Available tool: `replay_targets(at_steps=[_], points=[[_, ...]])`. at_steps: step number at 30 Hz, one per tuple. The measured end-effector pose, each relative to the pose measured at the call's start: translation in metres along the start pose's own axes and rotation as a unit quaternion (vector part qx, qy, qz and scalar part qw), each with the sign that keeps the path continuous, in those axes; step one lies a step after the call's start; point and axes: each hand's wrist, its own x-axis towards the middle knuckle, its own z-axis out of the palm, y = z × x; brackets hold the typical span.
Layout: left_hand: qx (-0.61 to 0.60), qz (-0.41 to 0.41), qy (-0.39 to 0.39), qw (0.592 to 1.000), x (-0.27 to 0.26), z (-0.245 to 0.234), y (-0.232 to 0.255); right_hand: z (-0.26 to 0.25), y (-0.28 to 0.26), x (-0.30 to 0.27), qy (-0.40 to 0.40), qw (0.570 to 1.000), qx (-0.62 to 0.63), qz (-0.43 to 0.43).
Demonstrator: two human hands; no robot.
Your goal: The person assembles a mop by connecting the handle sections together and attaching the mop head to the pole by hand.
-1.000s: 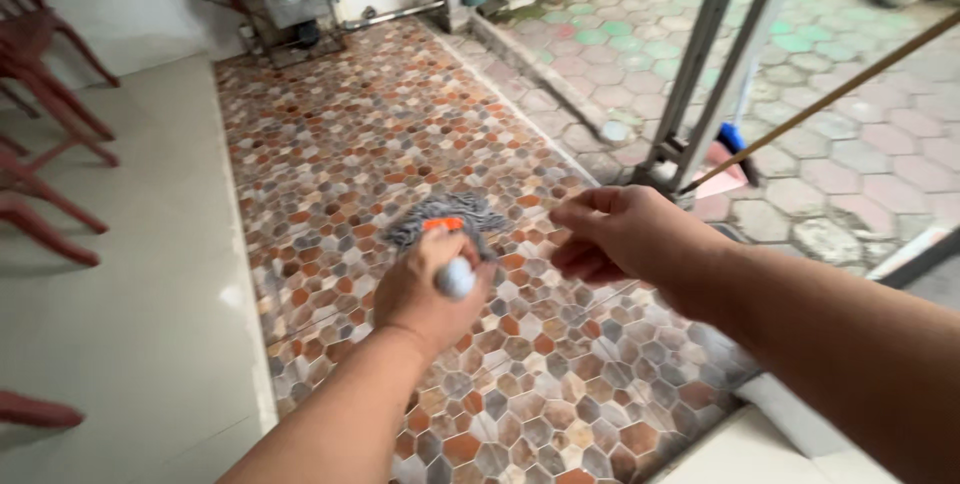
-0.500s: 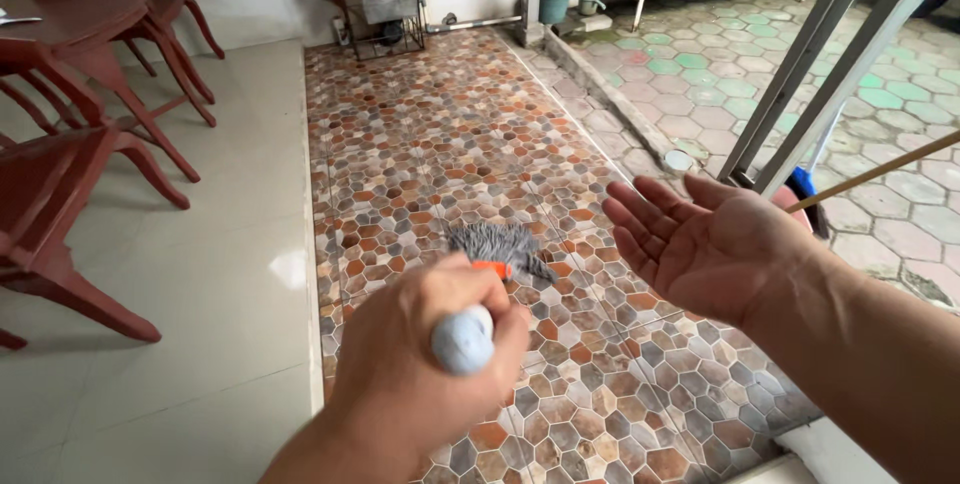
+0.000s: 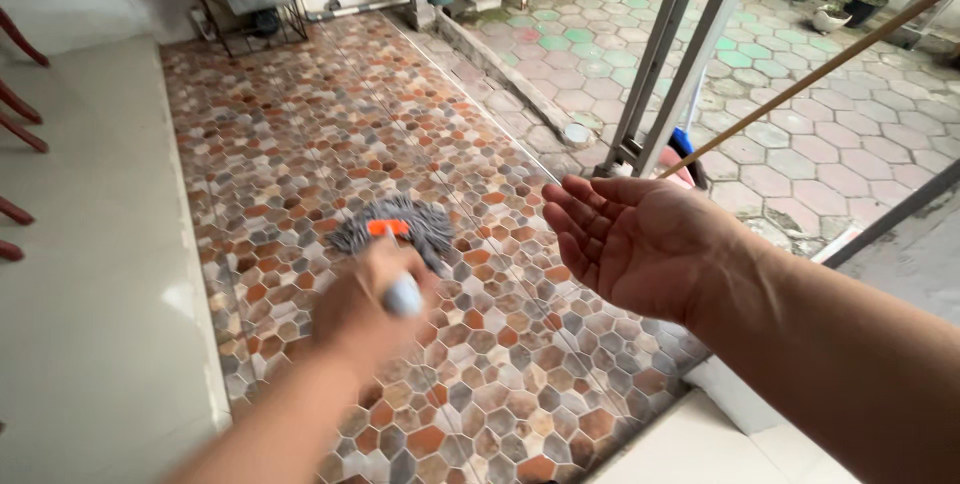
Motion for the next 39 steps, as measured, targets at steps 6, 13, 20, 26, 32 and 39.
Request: replay_targets(at_steps=[6, 13, 20, 26, 32, 39], points=[[0.057, -0.032, -0.02, 0.998, 0.087, -0.02, -0.04, -0.002, -0.014, 0.016, 0.025, 0.999, -0.025, -0.002], [0.084, -0.102, 0.022, 0.991, 0.036, -0.072, 0.011, -0.003, -0.025, 0.041, 0.018, 0.999, -0.038, 0.023], [0.012, -0.133, 0.086, 0.987, -0.001, -0.062, 0.066, 0.007, -0.03, 0.071, -0.026, 0.997, -0.054, 0.051], [0.037, -0.086, 0.093, 0.991, 0.051, -0.015, 0.017, 0.017, -0.03, 0.076, -0.016, 0.996, -0.044, 0.075], [0.089, -0.026, -0.005, 0.996, 0.056, 0.02, -0.03, 0.024, -0.045, 0.071, -0.063, 0.996, -0.026, 0.061], [0.04, -0.057, 0.043, 0.997, 0.013, -0.017, 0.007, 0.032, -0.032, 0.06, -0.037, 0.994, -0.076, 0.064]])
